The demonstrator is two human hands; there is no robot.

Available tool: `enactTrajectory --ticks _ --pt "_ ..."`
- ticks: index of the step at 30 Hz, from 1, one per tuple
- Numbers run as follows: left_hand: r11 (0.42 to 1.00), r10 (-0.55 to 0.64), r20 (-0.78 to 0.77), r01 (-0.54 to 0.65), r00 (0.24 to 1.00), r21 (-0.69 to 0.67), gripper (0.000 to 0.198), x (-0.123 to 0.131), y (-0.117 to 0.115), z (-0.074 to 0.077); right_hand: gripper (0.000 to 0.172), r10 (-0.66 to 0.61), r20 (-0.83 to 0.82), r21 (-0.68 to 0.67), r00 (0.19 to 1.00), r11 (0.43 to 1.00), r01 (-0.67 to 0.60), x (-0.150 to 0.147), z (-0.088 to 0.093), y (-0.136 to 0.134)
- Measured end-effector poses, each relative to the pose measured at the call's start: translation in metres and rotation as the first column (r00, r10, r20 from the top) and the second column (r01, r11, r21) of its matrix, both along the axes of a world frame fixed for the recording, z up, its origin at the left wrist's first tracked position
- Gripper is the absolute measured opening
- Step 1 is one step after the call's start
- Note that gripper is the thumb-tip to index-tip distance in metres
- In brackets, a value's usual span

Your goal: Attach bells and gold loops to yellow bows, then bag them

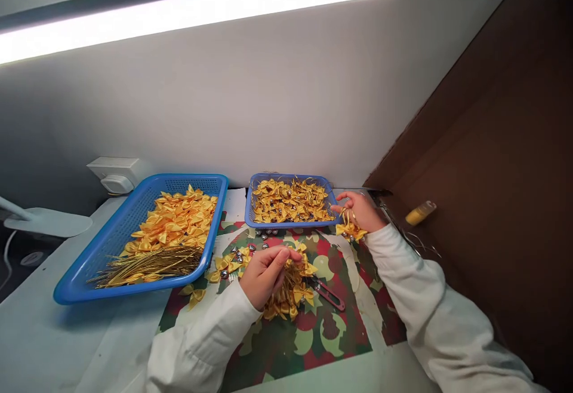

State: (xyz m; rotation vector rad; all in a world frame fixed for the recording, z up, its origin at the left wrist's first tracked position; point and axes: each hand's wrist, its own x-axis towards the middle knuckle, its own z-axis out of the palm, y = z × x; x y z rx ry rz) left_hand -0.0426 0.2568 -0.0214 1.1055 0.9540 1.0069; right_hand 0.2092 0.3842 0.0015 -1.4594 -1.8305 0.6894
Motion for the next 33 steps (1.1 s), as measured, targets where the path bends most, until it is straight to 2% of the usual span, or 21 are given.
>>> enactTrajectory --ticks 3,6,12,16,22,27,30,33 --pt "1.000 -0.005 0.011 0.005 1.000 -0.012 0.054 0.001 0.000 0.002 0.045 -0.043 0.089 -0.006 0.995 0.999 0.043 0.000 -0.019 -0.005" --pt "1.000 -0.014 0.024 0.014 1.000 -0.014 0.053 0.002 -0.001 0.003 0.040 -0.069 0.159 0.006 0.985 0.998 0.069 -0.002 -0.029 0.001" --pt "1.000 -0.020 0.016 0.020 1.000 -0.007 0.054 0.001 -0.001 0.004 0.019 -0.034 0.261 0.039 0.965 0.999 0.024 -0.001 -0.035 0.012" --pt "1.000 -0.014 0.023 0.014 1.000 -0.009 0.056 0.002 -0.001 0.004 0.013 -0.009 0.282 0.109 0.959 0.994 -0.023 0.003 -0.033 0.009" --pt "1.000 -0.013 0.033 0.014 0.999 -0.010 0.055 0.002 -0.001 0.005 0.017 -0.068 0.247 0.307 0.967 0.951 -0.012 0.008 -0.023 0.003" --pt "1.000 -0.020 0.041 0.020 0.999 0.001 0.055 0.000 -0.001 0.003 0.018 -0.110 0.124 0.411 0.986 0.910 0.050 0.005 -0.021 0.006" --pt "1.000 -0.020 0.042 0.020 0.999 0.005 0.054 0.001 0.000 0.002 0.025 -0.107 0.062 0.388 0.992 0.919 0.075 0.004 -0.023 0.011" --pt "1.000 -0.024 0.044 0.024 0.999 0.006 0.053 0.001 0.000 0.002 0.035 -0.053 0.096 0.280 0.994 0.960 0.024 0.004 -0.026 0.017"
